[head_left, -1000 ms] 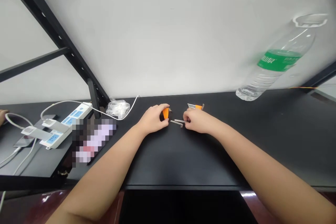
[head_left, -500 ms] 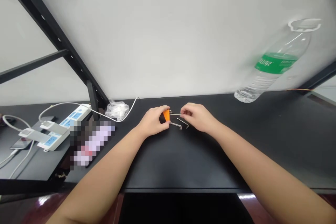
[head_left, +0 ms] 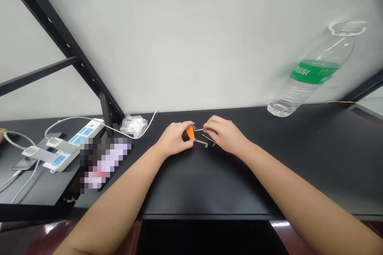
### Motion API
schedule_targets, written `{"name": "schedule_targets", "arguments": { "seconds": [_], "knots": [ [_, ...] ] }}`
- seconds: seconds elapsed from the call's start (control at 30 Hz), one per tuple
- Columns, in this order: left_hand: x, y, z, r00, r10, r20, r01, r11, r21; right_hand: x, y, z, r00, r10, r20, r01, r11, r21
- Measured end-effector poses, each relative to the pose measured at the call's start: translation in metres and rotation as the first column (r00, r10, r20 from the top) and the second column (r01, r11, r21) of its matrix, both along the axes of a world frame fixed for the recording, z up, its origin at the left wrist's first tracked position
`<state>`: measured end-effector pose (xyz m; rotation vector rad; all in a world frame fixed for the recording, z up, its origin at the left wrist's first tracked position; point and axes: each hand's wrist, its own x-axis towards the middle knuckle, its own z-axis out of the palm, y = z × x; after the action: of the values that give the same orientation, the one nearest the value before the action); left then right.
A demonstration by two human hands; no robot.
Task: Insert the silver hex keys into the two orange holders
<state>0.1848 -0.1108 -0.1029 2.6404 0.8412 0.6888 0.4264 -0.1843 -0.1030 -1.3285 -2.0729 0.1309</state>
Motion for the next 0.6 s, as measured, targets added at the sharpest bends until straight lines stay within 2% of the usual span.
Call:
{"name": "schedule_targets", "arguments": {
  "seconds": [0.3,0.6],
  "knots": [
    [-0.0012,-0.0012,0.0016,1.000,0.008,-0.012,-0.008,1.000,0.002,0.0012,0.0003,-0.0025,0.997,0.060,0.041,-0.060,0.998,-0.007],
    [-0.0018,-0.0006,0.0043,0.999,-0.033,-0.027,0.034,0.999,0.015,-0.0005,0.0029,-0.0044,0.995,0.054,0.085,-0.053,0.999,-0.012]
  ]
}}
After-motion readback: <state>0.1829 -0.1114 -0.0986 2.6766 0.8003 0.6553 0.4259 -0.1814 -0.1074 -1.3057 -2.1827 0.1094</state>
